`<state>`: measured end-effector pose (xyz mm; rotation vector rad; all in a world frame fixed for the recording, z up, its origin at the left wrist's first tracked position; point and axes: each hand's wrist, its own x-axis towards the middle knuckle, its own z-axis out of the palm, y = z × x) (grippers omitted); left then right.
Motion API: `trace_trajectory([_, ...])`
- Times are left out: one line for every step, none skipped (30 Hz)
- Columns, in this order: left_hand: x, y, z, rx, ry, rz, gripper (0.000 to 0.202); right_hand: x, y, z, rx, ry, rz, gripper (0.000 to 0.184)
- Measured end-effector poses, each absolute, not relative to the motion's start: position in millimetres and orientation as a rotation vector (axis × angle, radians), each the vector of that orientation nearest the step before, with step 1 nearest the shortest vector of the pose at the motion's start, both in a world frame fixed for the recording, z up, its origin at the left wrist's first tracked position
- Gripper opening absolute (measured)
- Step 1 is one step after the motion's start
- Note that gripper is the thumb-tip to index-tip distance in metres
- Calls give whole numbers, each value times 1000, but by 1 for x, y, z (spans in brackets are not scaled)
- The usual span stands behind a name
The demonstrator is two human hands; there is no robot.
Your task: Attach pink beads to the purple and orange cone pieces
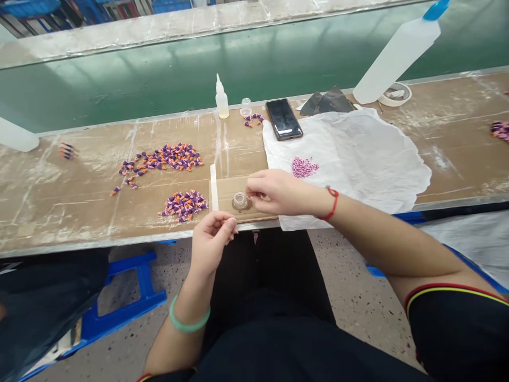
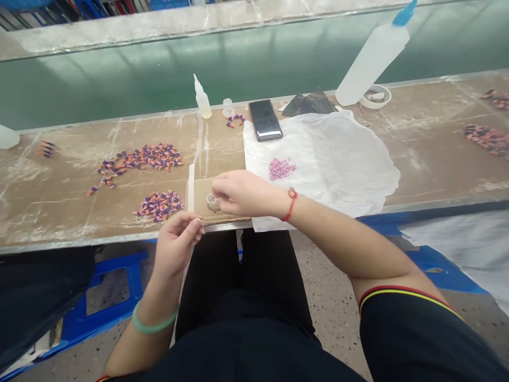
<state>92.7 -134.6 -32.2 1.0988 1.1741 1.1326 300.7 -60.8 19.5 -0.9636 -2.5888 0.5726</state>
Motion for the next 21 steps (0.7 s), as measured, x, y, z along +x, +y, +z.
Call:
trace_trajectory([88, -134, -36, 1087, 1208, 1124, 28, 296, -53, 21, -976, -2695, 522, 22])
trace_trajectory([84, -134, -38, 1076, 1234, 1114, 28, 292, -47, 23, -984, -2787, 468, 24])
trace_trajectory([81, -133, -39, 1066, 1252, 1102, 29, 288, -42, 25, -990, -2864, 415, 25])
trace_trajectory([79, -133, -39, 1055, 1262, 1090, 29, 284, -39, 26, -989, -2925, 367, 25])
trace_trajectory([78, -133, -38, 1044, 1265, 1080, 30, 282, -37, 28, -978, -2973, 327, 25])
trace_trajectory([78, -132, -37, 1035, 1263, 1071, 30, 280, -37, 29, -960, -3009, 294, 25])
trace_trajectory([78, -132, -36, 1028, 1260, 1063, 30, 278, -36, 29, -939, -3032, 267, 24])
trace_trajectory([78, -132, -34, 1022, 1257, 1057, 30, 277, -36, 29, -919, -3043, 248, 24])
trace_trajectory([79, -132, -33, 1017, 1255, 1053, 30, 276, -36, 29, -901, -3046, 238, 23])
trace_trajectory([80, -132, -32, 1012, 1252, 1052, 30, 275, -36, 28, -888, -3045, 235, 23])
trace_trajectory([80, -131, -32, 1008, 1250, 1052, 30, 274, -36, 28, -879, -3044, 237, 23])
trace_trajectory([80, -132, -32, 1004, 1247, 1053, 30, 274, -36, 27, -872, -3045, 240, 23])
trace_trajectory([80, -132, -32, 1000, 1243, 1056, 30, 273, -36, 27, -863, -3049, 241, 23])
trace_trajectory([79, -132, -33, 995, 1238, 1060, 30, 272, -36, 26, -855, -3054, 238, 23])
trace_trajectory([79, -132, -34, 988, 1233, 1067, 30, 272, -35, 26, -847, -3058, 231, 23])
trace_trajectory([78, -132, -35, 978, 1227, 1074, 30, 272, -35, 27, -842, -3058, 224, 24])
trace_trajectory([78, -132, -36, 966, 1219, 1083, 31, 272, -35, 27, -842, -3050, 225, 25])
trace_trajectory([77, -132, -36, 953, 1211, 1091, 31, 273, -35, 28, -845, -3034, 238, 26])
trace_trajectory([77, -132, -37, 937, 1203, 1103, 31, 274, -35, 28, -848, -3004, 272, 27])
trace_trajectory([78, -132, -37, 920, 1193, 1121, 32, 276, -36, 29, -850, -2956, 329, 28])
trace_trajectory([79, -132, -36, 902, 1180, 1147, 33, 277, -37, 29, -848, -2891, 410, 28])
